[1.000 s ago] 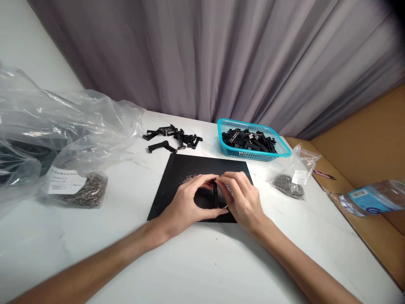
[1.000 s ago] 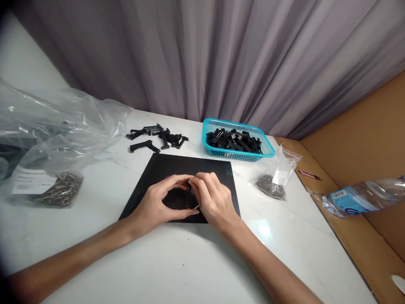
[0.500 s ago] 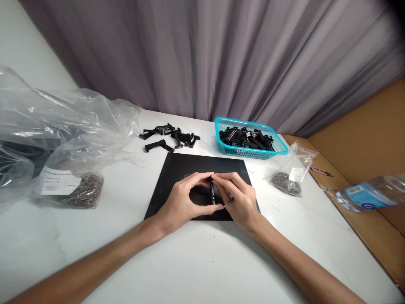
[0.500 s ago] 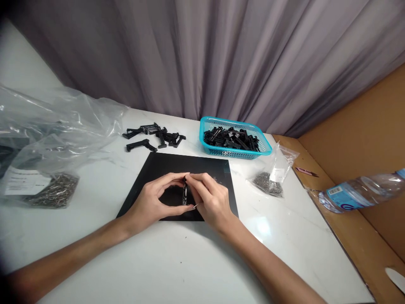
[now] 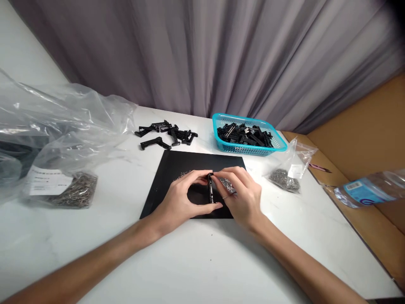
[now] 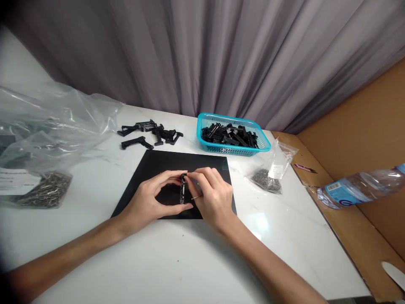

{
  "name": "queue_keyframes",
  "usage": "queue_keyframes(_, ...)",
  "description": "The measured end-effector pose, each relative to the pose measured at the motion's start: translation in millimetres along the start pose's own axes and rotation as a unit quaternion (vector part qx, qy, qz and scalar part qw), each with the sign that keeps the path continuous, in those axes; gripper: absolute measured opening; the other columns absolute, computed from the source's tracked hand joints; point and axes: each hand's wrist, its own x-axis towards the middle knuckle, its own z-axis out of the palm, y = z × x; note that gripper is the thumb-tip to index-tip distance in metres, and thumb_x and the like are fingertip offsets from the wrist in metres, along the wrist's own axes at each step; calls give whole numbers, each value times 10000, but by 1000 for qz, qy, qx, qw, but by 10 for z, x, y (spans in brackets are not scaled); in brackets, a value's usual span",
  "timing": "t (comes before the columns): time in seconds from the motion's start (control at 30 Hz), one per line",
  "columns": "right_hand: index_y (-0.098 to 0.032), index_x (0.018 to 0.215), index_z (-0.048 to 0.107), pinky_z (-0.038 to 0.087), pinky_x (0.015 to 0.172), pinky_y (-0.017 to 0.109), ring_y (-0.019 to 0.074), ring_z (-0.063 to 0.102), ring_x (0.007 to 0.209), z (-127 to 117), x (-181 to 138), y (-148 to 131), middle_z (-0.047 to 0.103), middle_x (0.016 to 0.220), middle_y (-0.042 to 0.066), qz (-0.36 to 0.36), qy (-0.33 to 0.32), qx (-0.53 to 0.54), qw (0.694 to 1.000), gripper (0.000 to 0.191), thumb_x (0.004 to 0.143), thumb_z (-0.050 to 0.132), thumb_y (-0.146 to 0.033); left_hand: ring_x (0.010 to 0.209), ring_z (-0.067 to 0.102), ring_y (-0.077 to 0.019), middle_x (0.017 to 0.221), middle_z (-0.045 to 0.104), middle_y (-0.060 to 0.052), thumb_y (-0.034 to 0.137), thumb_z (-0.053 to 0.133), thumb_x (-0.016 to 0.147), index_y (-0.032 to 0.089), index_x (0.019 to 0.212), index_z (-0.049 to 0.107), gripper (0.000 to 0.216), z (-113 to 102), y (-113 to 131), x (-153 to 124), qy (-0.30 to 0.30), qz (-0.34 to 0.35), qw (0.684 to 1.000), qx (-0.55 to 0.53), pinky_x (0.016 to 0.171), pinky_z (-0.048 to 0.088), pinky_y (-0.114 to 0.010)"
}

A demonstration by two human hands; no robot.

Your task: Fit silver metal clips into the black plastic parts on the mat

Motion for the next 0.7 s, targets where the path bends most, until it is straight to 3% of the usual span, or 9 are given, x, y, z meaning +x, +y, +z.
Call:
queue_keyframes(0.23, -239, 1070, 674, 438, 609, 304, 157, 688, 762, -40, -22, -58, 775, 969, 40, -51, -19, -96, 994, 149, 1048, 544, -170, 987, 725, -246, 1111, 747, -38, 380, 919, 712, 245, 1266, 640, 635, 12, -1, -5, 11, 24, 1000, 16, 942, 605, -432)
queue_keyframes(0.43, -210, 973, 639, 385, 522, 281, 113, 636, 608, -79, 53, -128, 754, 935, 32, -17, -34, -96, 995, 139, 1051, 529, -178, 999, 715, -238, 1107, 738, -29, 352, 904, 736, 252, 1277, 634, 612, 14, -9, -2, 6, 42, 998, 43, 944, 592, -416)
queue_keyframes(0.7, -196, 911, 618, 276, 440, 272, 90, 547, 511, -174, 105, -87, 715, 938, 30, 16, -129, -75, 989, 172, 1041, 506, -211, 1009, 708, -238, 1096, 730, -27, 311, 900, 744, 249, 1244, 634, 570, 5, -18, -26, -23, 40, 997, 61, 926, 589, -393)
